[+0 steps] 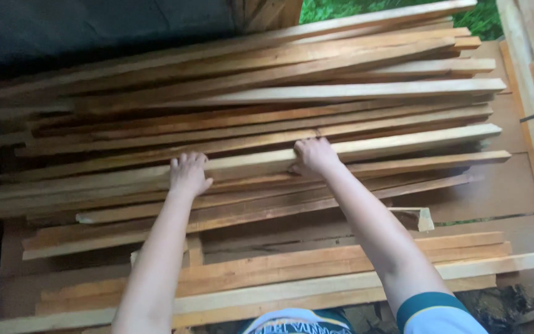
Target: Organizing and stacking wooden slats in a workshop.
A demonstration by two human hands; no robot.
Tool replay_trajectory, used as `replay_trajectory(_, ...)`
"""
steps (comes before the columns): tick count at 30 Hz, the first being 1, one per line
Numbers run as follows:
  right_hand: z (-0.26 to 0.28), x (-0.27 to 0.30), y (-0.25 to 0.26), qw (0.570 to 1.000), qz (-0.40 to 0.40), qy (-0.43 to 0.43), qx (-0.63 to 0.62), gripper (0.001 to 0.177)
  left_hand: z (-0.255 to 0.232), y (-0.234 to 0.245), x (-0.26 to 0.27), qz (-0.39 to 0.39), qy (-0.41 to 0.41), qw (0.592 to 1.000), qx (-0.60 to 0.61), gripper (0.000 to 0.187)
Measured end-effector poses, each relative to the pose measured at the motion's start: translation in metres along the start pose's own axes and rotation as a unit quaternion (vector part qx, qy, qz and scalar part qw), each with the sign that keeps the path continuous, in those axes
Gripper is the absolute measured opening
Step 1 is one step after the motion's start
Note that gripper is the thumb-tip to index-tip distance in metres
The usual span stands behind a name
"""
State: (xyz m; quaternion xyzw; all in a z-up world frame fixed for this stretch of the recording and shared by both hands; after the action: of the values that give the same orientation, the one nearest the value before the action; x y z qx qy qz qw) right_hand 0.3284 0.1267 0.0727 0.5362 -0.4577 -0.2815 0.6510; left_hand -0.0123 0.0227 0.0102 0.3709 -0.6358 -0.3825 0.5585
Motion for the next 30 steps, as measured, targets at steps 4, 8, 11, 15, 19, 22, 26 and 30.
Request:
replay_trajectory(4, -0.026, -0.026, -0.064, 0.998, 0.041, 0.011, -0.053, 0.047, 0.015, -0.037, -0.017, 0.021, 0.013, 0.999, 0.045, 0.063)
replay_trajectory(8, -0.022, -0.005, -0.056, 0.999, 0.000, 0.041, -0.019, 0.045, -0.007, 0.025, 0.021, 0.051, 0.002, 0.999, 0.018, 0.051)
replay_trajectory(11, -0.024, 0.019, -0.052, 0.998, -0.025, 0.052, 0.001, 0.038, -0.016, 0.031, 0.039, 0.053, -0.018, 0.998, 0.023, 0.041)
replay_trajectory(15, -0.038, 0.051, -0.042, 0.999, -0.025, 0.039, 0.018, 0.047, -0.036, 0.039, 0.055, 0.044, -0.053, 0.997, 0.030, 0.033)
replay_trajectory(19, -0.059, 0.082, -0.042, 0.999, -0.004, 0.029, -0.044, 0.040, -0.068, 0.050, 0.090, 0.014, -0.072, 0.997, 0.039, 0.034)
replay_trajectory(22, -0.056, 0.109, -0.014, 0.998, 0.046, 0.012, -0.049, 0.054, -0.090, 0.071, 0.114, 0.005, -0.100, 0.990, 0.102, 0.033)
replay_trajectory(26, -0.028, 0.140, 0.043, 0.995, -0.038, 0.065, -0.062, 0.052, -0.121, 0.133, 0.161, 0.025, -0.104, 0.987, 0.120, 0.038)
replay_trajectory(30, 0.006, 0.189, 0.111, 0.986, -0.059, 0.092, -0.129, 0.043, -0.141, 0.168, 0.201, 0.005, -0.094, 0.991, 0.096, 0.040)
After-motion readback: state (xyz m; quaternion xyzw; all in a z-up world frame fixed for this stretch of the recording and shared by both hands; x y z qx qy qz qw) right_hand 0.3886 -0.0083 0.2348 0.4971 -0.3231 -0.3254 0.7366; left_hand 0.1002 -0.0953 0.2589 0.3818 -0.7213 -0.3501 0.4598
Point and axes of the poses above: each hand's wrist, its own x-axis away from the middle knuckle, its own y-axis out of the back of the hand, z = x × y, the point moved 3 cm from there along -x, towards the middle knuckle, and after that the axes turned 13 degrees about -y, right-handed, at the moved point
